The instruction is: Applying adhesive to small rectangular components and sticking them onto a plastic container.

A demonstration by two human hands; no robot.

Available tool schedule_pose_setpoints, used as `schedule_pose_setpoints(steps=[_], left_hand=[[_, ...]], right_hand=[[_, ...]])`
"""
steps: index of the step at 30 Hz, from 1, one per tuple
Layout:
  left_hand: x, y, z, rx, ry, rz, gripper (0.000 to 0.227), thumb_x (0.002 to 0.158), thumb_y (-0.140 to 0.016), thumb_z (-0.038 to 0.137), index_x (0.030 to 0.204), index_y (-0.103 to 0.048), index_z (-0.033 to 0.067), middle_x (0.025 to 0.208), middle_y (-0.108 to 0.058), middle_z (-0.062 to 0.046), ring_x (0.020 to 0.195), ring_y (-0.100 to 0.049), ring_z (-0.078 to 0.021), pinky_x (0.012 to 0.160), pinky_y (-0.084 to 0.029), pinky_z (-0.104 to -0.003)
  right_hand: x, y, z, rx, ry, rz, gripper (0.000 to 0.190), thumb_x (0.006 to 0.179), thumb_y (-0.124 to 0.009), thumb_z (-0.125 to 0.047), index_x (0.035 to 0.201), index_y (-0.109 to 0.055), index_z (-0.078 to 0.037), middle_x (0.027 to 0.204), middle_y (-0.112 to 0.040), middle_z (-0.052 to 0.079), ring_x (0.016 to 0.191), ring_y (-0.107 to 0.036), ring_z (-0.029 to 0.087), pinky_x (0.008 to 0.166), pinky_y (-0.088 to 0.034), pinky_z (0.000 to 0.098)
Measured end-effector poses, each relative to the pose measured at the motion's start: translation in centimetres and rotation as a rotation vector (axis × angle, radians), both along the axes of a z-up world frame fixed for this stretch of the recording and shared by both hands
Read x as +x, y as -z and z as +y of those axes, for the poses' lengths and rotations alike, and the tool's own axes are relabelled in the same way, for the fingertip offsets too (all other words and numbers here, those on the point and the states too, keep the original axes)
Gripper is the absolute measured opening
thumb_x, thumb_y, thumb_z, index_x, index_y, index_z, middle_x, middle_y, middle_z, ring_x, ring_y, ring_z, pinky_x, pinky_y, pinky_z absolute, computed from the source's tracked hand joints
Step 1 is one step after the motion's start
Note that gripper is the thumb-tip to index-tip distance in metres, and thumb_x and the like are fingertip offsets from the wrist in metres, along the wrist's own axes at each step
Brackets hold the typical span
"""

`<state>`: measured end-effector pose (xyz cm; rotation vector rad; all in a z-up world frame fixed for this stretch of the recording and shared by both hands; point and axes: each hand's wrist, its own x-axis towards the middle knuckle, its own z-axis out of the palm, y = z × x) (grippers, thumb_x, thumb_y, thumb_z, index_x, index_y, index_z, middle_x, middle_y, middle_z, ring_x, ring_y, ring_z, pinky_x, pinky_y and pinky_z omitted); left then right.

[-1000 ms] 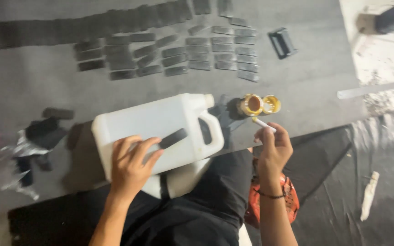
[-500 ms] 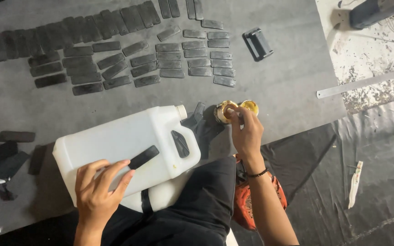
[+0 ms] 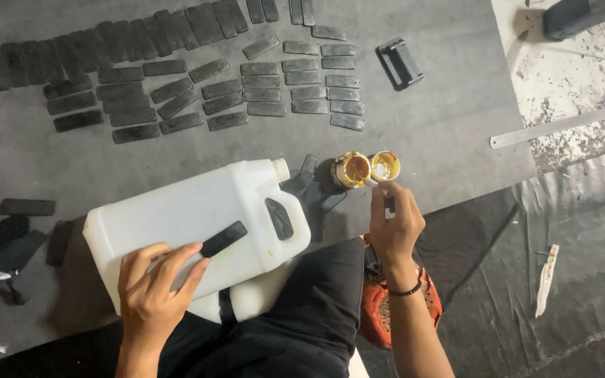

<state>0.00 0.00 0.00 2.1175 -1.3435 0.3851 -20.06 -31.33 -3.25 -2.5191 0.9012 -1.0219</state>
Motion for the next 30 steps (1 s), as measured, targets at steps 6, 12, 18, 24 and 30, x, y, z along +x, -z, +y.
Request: schedule_pose_setpoints(steps=[6, 12, 18, 24, 30], left_hand=[[0.1, 0.2, 0.0, -0.011, -0.007, 0.003, 0.021, 0.091, -0.087, 0.017, 0.107, -0.076, 0.0104, 0.087, -0.072, 0.000, 0.087, -0.063, -0.0202, 0.080, -0.047, -0.036], [0.0, 0.5, 0.2, 0.007, -0.021, 0.006, 0.022, 0.091, -0.088, 0.019, 0.108, -0.076, 0.0120, 0.089, -0.068, -0.002, 0.089, -0.064, -0.0196, 0.080, -0.047, -0.036], [-0.1, 0.2, 0.0, -0.026, -0.024, 0.019, 0.021, 0.090, -0.087, 0.017, 0.106, -0.076, 0.0109, 0.091, -0.068, -0.001, 0.088, -0.063, -0.0199, 0.082, -0.049, -0.036], [-0.1, 0.5, 0.0, -0.032, -0.018, 0.001, 0.020, 0.092, -0.086, 0.017, 0.108, -0.075, 0.0111, 0.088, -0.070, 0.002, 0.088, -0.063, -0.0203, 0.082, -0.048, -0.036], [-0.1, 0.7, 0.0, -0.009, -0.031, -0.009, 0.023, 0.091, -0.087, 0.018, 0.110, -0.075, 0.0121, 0.084, -0.068, 0.004, 0.090, -0.063, -0.0196, 0.081, -0.049, -0.036]], right_hand=[[-1.1, 0.3, 0.5, 0.106, -0.043, 0.117, 0.005, 0.101, -0.067, -0.003, 0.106, -0.067, -0.004, 0.082, -0.062, 0.007, 0.069, -0.057, 0.018, 0.063, -0.046, 0.0318], [-0.4, -0.9, 0.2, -0.052, 0.016, -0.023, 0.006, 0.103, -0.066, 0.001, 0.107, -0.069, -0.002, 0.084, -0.068, 0.007, 0.069, -0.062, 0.017, 0.062, -0.049, 0.0305], [-0.6, 0.5, 0.4, 0.009, 0.005, 0.065, 0.007, 0.102, -0.064, -0.001, 0.107, -0.068, -0.003, 0.089, -0.068, 0.009, 0.071, -0.063, 0.019, 0.064, -0.050, 0.0320], [-1.5, -2.3, 0.7, -0.020, -0.011, 0.090, 0.005, 0.098, -0.070, 0.001, 0.100, -0.072, -0.004, 0.079, -0.069, 0.005, 0.060, -0.056, 0.014, 0.053, -0.041, 0.0284], [-3.1, -5.3, -1.1, -0.090, -0.035, -0.290, 0.007, 0.109, -0.067, 0.002, 0.116, -0.065, 0.001, 0.087, -0.066, 0.008, 0.058, -0.043, 0.008, 0.050, -0.034, 0.0243]])
